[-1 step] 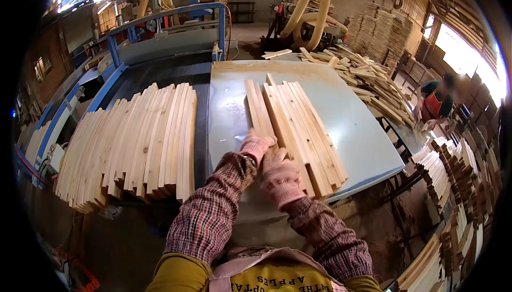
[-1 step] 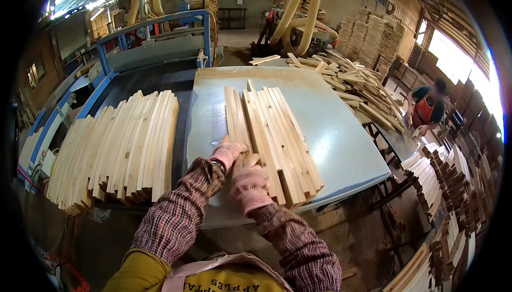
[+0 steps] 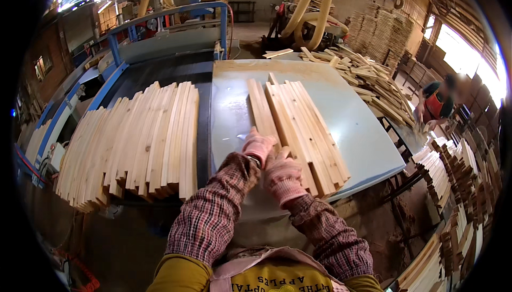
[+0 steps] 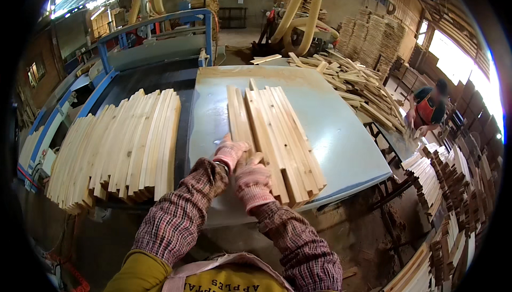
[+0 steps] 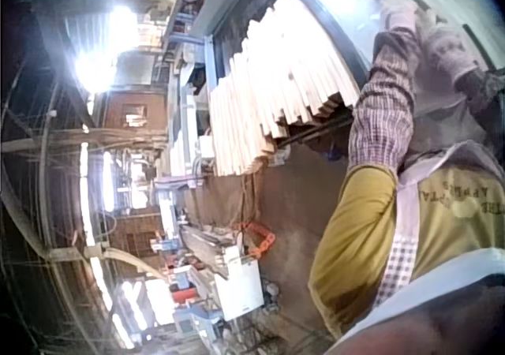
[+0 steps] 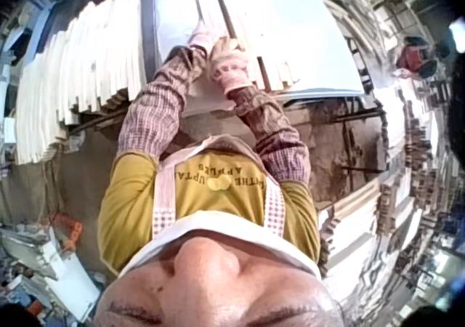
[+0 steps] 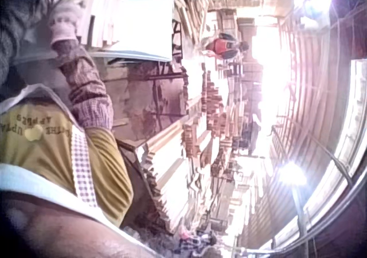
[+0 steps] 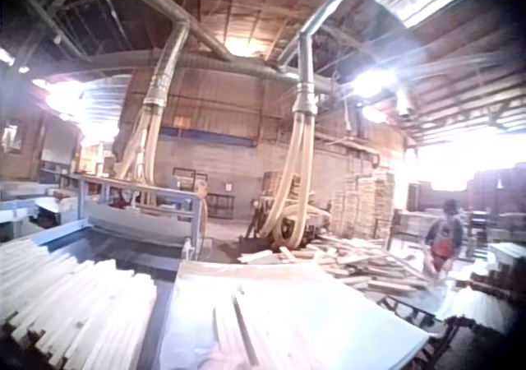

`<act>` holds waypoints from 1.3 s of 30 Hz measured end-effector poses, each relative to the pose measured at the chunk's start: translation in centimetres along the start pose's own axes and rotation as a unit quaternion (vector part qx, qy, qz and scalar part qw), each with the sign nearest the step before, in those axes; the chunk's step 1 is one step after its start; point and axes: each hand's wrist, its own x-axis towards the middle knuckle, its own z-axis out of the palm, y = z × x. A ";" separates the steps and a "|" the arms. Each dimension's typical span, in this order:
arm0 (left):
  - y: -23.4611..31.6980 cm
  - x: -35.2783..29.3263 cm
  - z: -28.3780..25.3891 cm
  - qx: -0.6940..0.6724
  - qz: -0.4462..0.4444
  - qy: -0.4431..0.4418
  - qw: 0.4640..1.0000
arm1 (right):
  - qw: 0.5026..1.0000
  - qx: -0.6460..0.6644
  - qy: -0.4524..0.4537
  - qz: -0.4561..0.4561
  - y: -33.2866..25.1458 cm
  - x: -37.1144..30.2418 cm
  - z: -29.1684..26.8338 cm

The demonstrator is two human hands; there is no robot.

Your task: The person picks up stacks of light-colored wooden planks from a metal table and places them onto a conveyor belt. The person repeats this process, moving multiple stacks of wood from the table to the conveyor belt throughout the video.

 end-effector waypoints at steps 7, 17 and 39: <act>0.6 -20.4 -10.7 -0.016 0.387 0.009 0.922 | 0.996 0.071 -0.001 -0.060 -8.1 -3.7 -0.8; -2.8 -24.2 -20.1 0.200 0.426 0.203 0.859 | 0.931 0.237 -0.024 -0.277 -11.8 -3.8 1.2; -2.0 -25.3 -14.0 0.446 0.379 0.180 0.791 | 0.914 -0.093 0.273 -0.284 6.2 -2.8 5.5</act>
